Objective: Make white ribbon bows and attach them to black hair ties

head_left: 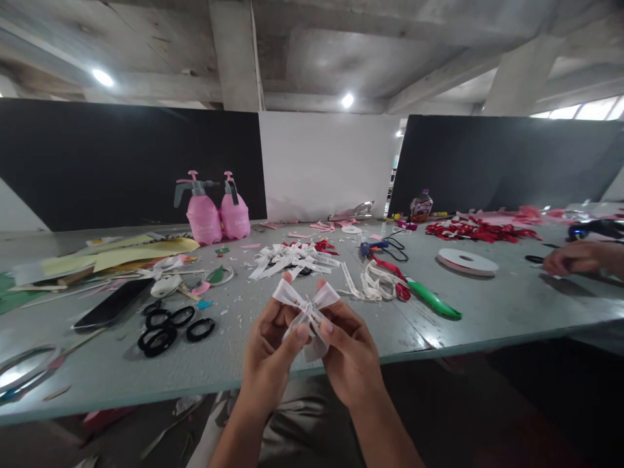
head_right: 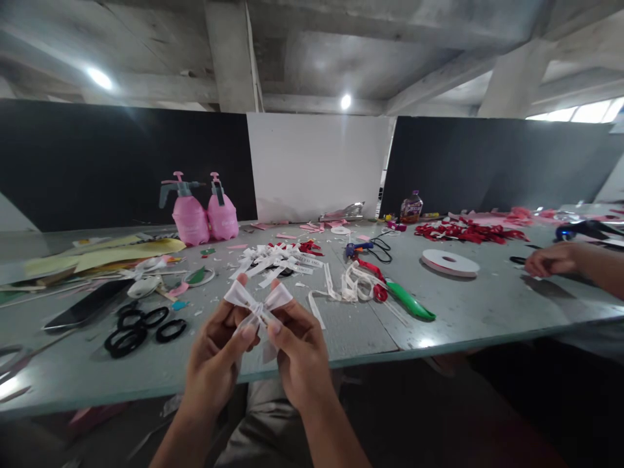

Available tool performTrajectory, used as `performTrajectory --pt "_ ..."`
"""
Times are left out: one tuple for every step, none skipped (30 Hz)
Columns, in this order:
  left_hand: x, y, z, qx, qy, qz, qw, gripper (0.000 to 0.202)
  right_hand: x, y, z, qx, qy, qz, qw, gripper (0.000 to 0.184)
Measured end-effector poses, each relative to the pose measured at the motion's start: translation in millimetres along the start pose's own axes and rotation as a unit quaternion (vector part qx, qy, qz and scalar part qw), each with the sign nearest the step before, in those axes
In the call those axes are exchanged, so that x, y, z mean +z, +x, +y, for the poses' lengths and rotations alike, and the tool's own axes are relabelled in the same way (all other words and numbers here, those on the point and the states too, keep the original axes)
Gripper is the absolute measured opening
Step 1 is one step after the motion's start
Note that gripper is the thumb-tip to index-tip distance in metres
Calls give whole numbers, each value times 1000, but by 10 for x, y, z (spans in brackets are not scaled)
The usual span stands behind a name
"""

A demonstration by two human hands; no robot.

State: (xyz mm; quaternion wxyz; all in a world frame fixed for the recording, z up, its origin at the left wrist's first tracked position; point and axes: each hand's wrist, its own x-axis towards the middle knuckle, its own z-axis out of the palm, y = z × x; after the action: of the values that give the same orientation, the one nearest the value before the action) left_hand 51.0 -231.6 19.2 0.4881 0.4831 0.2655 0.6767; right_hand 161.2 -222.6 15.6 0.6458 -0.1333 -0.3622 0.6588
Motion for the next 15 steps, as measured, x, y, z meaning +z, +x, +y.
performTrajectory --pt "9 -4 -1 -2 -14 7 1000 66 5 -6 -6 3 13 -2 1000 43" --pt "19 -11 0 -6 -28 13 1000 66 5 -13 -4 4 24 -1 1000 42" --pt "29 -20 2 -12 -41 18 999 67 3 -19 3 7 33 1 999 41" --pt "40 -30 5 -19 -55 22 998 67 -2 -25 13 8 39 3 999 41" --pt "50 -39 8 -27 -70 25 997 68 -6 -28 25 11 44 6 999 40" --pt "59 -47 10 -35 -85 28 995 68 -10 -29 35 13 49 7 999 40" --pt "68 -53 10 -41 -99 30 994 68 -13 -28 42 15 52 6 999 40" --pt "74 -56 8 -46 -111 34 992 68 -15 -25 45 16 54 4 998 40" --pt "79 -57 6 -49 -119 38 991 67 -17 -21 43 16 54 3 998 39" --pt "80 -56 3 -47 -124 41 990 66 -21 -18 38 16 52 2 999 39" --pt "77 -55 1 -41 -124 45 990 64 -29 -17 31 15 46 2 999 39" --pt "70 -54 -1 -34 -115 44 992 63 -38 -18 22 13 39 2 999 39" --pt "61 -54 -1 -29 -97 43 994 62 -51 -23 15 11 30 1 999 40" --pt "52 -57 0 -24 -71 42 996 61 -63 -30 9 5 21 -1 1000 41" --pt "45 -62 3 -22 -42 41 998 59 -74 -40 5 -4 13 -4 1000 42"
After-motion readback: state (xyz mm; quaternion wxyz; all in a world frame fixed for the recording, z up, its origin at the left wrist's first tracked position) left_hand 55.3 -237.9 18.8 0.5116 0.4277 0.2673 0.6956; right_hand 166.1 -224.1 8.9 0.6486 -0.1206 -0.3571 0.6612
